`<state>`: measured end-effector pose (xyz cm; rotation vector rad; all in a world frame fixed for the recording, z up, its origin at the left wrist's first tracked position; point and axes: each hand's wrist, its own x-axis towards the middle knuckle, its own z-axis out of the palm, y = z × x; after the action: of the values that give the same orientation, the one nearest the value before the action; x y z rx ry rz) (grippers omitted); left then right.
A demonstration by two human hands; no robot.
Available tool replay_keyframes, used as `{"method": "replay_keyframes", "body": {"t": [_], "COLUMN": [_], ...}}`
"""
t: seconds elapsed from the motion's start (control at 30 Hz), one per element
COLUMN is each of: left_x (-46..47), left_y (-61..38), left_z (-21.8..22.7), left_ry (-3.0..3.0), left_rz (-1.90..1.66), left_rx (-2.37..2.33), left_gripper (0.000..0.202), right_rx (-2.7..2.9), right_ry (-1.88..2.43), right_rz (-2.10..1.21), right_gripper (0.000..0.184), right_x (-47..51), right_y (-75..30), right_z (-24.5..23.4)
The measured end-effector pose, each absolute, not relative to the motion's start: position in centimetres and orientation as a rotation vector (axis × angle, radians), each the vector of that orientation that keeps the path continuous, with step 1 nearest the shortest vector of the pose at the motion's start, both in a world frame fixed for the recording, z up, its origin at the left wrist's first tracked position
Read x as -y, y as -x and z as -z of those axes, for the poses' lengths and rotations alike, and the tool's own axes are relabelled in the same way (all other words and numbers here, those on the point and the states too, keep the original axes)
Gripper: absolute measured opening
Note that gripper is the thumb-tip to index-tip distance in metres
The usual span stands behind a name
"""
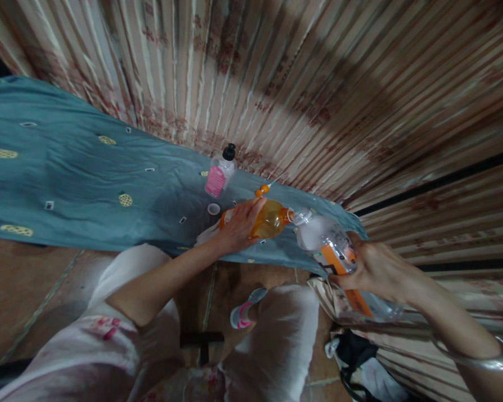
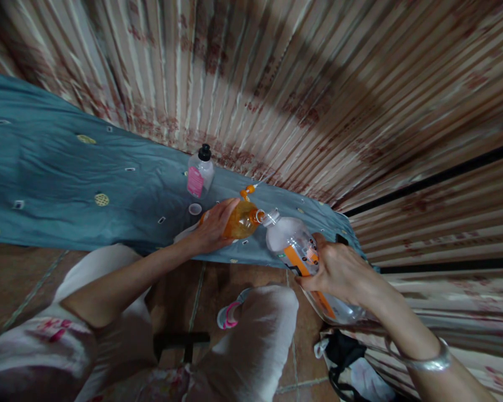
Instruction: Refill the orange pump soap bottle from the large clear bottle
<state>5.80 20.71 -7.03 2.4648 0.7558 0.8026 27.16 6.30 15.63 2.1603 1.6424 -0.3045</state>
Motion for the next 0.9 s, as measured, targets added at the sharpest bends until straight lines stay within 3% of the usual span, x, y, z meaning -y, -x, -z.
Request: {"method": "replay_keyframes", "body": {"t": [0.9], "left_x": [-20.9], "left_y": [-5.9], "left_z": [7.61], "left_ry": [-2.437], "left_rz": [-0.869], "left_rx": [-0.703], "left_gripper": [0.108], "right_rx": [-1.597], "right_ry": [-2.151], "right_rz": [0.295], "right_gripper": [0.036], "right_x": [-6.36], "right_y": [-26.9], "right_z": [-15.81]}}
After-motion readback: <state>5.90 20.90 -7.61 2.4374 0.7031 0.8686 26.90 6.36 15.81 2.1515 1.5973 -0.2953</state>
